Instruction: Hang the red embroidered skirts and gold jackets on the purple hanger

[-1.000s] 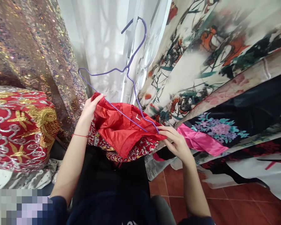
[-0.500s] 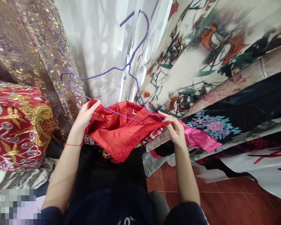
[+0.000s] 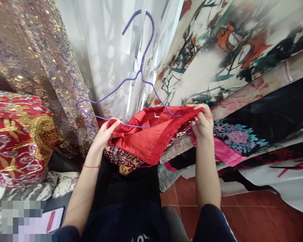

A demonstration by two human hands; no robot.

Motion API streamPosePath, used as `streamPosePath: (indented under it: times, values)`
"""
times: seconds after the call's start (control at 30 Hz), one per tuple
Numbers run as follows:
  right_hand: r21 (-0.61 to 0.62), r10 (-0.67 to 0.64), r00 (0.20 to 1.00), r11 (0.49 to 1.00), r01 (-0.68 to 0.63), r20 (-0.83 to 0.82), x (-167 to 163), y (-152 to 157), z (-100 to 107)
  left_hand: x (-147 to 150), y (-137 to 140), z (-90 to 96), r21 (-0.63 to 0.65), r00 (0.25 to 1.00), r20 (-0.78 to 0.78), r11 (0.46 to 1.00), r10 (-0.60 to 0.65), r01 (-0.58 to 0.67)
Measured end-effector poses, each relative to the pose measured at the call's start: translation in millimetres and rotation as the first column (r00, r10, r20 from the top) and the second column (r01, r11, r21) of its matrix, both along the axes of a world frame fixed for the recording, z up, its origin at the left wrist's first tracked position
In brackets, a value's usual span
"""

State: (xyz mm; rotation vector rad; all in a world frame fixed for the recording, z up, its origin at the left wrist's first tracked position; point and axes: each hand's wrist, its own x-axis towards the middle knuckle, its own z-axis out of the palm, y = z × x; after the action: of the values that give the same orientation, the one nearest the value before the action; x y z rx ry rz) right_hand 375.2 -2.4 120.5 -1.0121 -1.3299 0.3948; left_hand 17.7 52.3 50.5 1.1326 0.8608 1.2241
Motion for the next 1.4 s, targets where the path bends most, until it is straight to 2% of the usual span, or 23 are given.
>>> streamPosePath:
  times: [0.13,0.2,0.27,0.33,0.4,0.47,0.57,0.67,0.77,0.83,0.9,0.97,1.03,1.07,1.13,1.27,1.33,1.4]
  values:
    - [-0.209,0.129,0.986,0.972,-0.104,0.107,-12,21,3,-2,3,-3.0,0.048,0.993,0.036,0.993,0.108,-0.110]
    - [-0.279,0.154,0.970,0.955,-0.097,0.190,-26,29,0,-8,6,-3.3,0.052,0.987,0.042,0.986,0.158,-0.160]
    - [-0.255,0.046,0.960,0.967,0.027,0.276,-45,31,-4,-13,7,-3.0,0.059,0.985,0.027,0.983,0.172,-0.174]
    - [-0.161,-0.142,0.919,0.964,0.213,0.369,-65,28,-7,-16,5,-2.8,0.083,0.983,0.012,0.980,0.183,-0.183]
    - [-0.052,-0.275,0.839,0.940,0.338,0.470,-83,22,-7,-17,2,-3.9,0.104,0.978,0.012,0.973,0.206,-0.206]
    - [0.033,-0.317,0.751,0.930,0.366,0.580,-96,17,-4,-15,-1,-6.3,0.109,0.972,0.024,0.966,0.233,-0.234]
    - [0.100,-0.315,0.579,0.923,0.372,0.752,-106,16,4,-11,-2,-9.6,0.120,0.961,0.040,0.953,0.274,-0.277]
    - [0.094,-0.255,0.380,0.914,0.394,0.889,-107,21,12,-9,1,-6.2,0.151,0.957,0.022,0.946,0.288,-0.288]
    - [0.085,-0.200,0.233,0.900,0.427,0.952,-104,21,18,-16,8,5.0,0.259,0.952,-0.104,0.932,0.289,-0.255]
    - [0.082,-0.178,0.179,0.892,0.445,0.968,-101,17,22,-28,13,11.6,0.360,0.911,-0.254,0.906,0.325,-0.223]
    - [0.073,-0.160,0.152,0.884,0.462,0.975,-100,12,24,-47,16,12.8,0.395,0.859,-0.389,0.902,0.333,-0.171]
    - [0.060,-0.140,0.136,0.878,0.475,0.981,-100,9,25,-70,18,6.7,0.319,0.840,-0.483,0.943,0.248,-0.095]
    - [0.055,-0.129,0.122,0.877,0.478,0.984,-101,8,24,-94,18,-5.5,0.169,0.824,-0.553,0.985,0.122,-0.033]
    - [0.055,-0.127,0.118,0.877,0.477,0.985,-102,8,23,-104,17,-12.9,0.101,0.808,-0.583,0.994,0.087,-0.034]
    - [0.062,-0.131,0.117,0.879,0.472,0.984,-103,8,21,-118,18,-27.5,0.054,0.776,-0.618,0.992,0.126,-0.118]
    - [0.125,-0.185,0.105,0.898,0.422,0.977,-100,8,18,-118,29,-42.1,0.190,0.752,-0.530,0.919,0.393,-0.347]
    - [0.185,-0.233,0.083,0.906,0.380,0.969,-98,7,18,-109,42,-36.9,0.255,0.729,-0.459,0.861,0.508,-0.440]
    - [0.242,-0.278,0.056,0.906,0.348,0.959,-95,5,18,-98,57,-23.3,0.321,0.695,-0.336,0.770,0.636,-0.551]
